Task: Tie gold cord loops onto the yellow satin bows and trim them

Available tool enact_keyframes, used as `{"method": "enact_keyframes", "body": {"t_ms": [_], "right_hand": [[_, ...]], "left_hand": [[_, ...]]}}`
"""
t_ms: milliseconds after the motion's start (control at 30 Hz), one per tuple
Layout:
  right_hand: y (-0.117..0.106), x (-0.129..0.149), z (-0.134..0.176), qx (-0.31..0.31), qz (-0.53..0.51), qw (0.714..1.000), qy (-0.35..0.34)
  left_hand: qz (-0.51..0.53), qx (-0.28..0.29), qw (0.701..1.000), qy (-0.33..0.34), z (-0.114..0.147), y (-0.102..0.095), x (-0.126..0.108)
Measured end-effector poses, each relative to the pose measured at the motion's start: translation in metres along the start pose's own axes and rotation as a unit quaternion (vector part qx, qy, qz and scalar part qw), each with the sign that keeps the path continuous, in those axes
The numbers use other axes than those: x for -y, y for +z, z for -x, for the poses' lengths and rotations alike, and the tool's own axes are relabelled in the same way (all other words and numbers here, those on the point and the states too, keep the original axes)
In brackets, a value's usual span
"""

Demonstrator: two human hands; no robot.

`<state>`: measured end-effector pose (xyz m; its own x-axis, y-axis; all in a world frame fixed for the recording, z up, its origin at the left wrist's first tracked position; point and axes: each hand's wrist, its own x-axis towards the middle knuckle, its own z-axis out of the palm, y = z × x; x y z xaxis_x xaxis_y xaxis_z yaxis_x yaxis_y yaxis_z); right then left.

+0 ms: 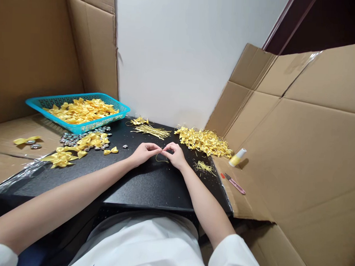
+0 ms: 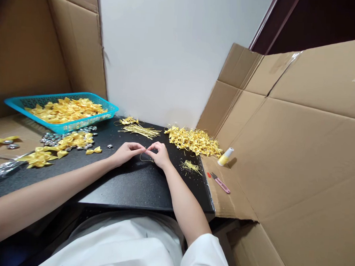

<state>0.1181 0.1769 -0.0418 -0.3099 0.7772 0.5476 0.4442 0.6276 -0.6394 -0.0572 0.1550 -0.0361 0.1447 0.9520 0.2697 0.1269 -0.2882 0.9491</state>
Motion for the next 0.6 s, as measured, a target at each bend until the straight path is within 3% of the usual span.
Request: {"method": "enact_keyframes", "body": {"t_ms": [600], "right_hand": [[0.0036,-0.001,0.0008,0.015,-0.002,1.0,0.01]], "left_hand": [[0.008,-0.026,1.0,0.007,-0.0002,0.0005,0.0012]]}}
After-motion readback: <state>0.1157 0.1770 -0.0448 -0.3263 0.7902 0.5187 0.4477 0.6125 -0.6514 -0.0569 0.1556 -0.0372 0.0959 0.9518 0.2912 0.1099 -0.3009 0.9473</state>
